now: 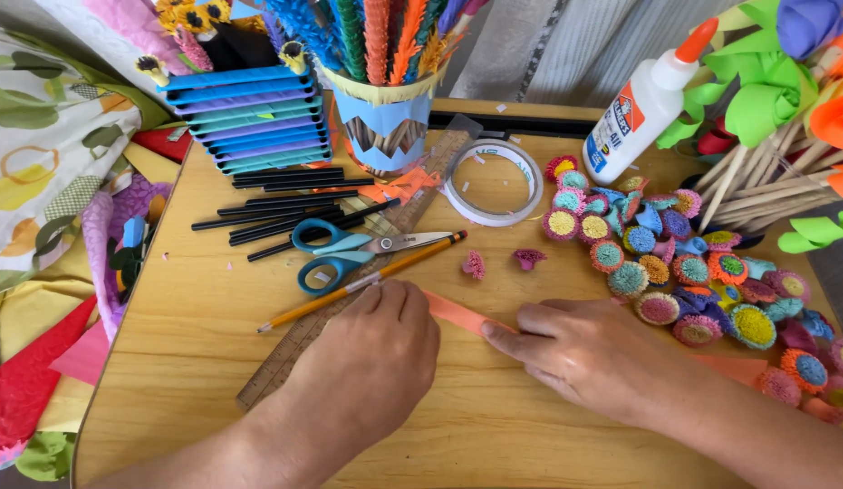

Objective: Measuring, marking, and cutting a strip of orange paper for a craft project

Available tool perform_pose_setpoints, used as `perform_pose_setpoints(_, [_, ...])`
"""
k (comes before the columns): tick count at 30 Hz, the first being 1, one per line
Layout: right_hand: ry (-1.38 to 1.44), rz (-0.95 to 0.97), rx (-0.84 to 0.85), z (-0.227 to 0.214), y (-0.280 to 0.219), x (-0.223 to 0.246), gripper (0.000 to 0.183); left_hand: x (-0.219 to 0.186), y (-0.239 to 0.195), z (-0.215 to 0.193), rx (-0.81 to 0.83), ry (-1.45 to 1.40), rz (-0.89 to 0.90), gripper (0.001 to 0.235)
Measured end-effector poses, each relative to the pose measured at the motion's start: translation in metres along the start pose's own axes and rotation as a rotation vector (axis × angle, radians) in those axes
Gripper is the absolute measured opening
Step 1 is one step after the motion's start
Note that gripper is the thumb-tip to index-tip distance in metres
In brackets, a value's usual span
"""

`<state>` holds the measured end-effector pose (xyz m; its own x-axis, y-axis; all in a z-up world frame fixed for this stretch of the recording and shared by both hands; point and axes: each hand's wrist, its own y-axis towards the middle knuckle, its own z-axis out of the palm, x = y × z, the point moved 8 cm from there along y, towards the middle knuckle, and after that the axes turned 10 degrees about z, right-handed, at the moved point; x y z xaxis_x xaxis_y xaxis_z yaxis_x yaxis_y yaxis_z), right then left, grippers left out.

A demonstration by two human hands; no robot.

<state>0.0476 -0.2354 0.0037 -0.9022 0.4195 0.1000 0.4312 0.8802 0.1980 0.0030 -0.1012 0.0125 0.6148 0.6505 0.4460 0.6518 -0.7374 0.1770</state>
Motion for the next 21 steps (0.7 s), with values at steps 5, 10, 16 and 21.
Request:
perform_pose_setpoints(5, [0.015,-0.002,-0.035,-0.004,0.000,0.002,0.034,-0.009,-0.002,0.005,0.011,0.107,-0.011,0.045])
perform_pose_setpoints(10, [-0.037,0.013,-0.052,-0.006,-0.001,0.006,0.041,-0.005,-0.001,0.007,0.041,0.112,0.013,0.049])
perform_pose_setpoints(16, [-0.038,0.157,-0.109,-0.021,-0.002,0.002,0.036,0.007,-0.001,0.017,0.040,0.088,-0.004,0.051])
perform_pose_setpoints(21, [-0.040,0.166,-0.147,-0.023,-0.004,-0.002,0.026,0.014,0.000,0.015,0.020,0.102,-0.009,0.052])
